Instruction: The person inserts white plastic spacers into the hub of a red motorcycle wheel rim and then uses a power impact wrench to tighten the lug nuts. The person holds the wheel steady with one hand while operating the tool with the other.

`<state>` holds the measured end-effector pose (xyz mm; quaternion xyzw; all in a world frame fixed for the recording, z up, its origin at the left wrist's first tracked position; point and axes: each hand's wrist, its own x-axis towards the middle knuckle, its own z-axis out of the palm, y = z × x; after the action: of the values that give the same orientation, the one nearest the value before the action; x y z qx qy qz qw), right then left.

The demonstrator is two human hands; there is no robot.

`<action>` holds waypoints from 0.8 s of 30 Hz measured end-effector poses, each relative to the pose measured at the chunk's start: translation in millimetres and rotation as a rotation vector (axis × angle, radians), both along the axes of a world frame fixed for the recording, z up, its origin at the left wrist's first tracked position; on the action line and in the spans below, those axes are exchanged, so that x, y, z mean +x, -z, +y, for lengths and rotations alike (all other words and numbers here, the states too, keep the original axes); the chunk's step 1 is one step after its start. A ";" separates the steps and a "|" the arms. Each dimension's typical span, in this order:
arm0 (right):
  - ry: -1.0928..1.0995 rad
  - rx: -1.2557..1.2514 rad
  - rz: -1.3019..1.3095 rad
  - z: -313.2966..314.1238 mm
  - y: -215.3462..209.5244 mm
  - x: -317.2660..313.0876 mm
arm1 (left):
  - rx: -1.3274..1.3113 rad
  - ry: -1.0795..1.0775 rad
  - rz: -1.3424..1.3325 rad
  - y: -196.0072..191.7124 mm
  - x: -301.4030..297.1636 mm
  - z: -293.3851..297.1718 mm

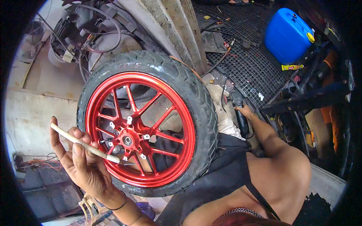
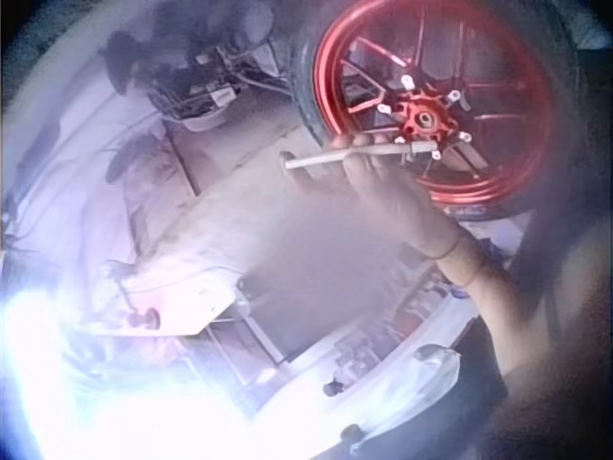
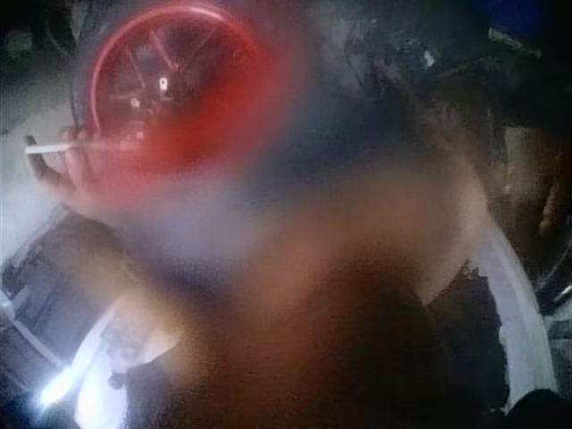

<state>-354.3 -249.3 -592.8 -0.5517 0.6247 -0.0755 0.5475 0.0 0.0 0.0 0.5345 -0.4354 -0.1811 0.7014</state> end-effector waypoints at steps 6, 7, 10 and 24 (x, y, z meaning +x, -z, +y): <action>-0.038 -0.140 0.077 1.7 -14.9 -3.0 | -0.007 -0.051 0.023 -0.1 2.2 5.9; -0.080 -0.177 0.117 -0.9 -13.8 -2.5 | -0.007 -0.062 0.030 0.3 2.8 7.8; -0.208 -0.231 0.341 -11.0 0.4 -6.1 | 0.026 -0.106 0.038 -5.2 1.4 8.1; 0.071 -1.080 -0.703 -56.8 -380.0 106.8 | -0.105 -0.040 0.175 9.6 6.1 8.1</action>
<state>-247.5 -306.1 -212.8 -0.6710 0.2997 -0.5735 0.3620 6.1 8.1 -9.6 0.4875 -0.3705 -0.1900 0.7674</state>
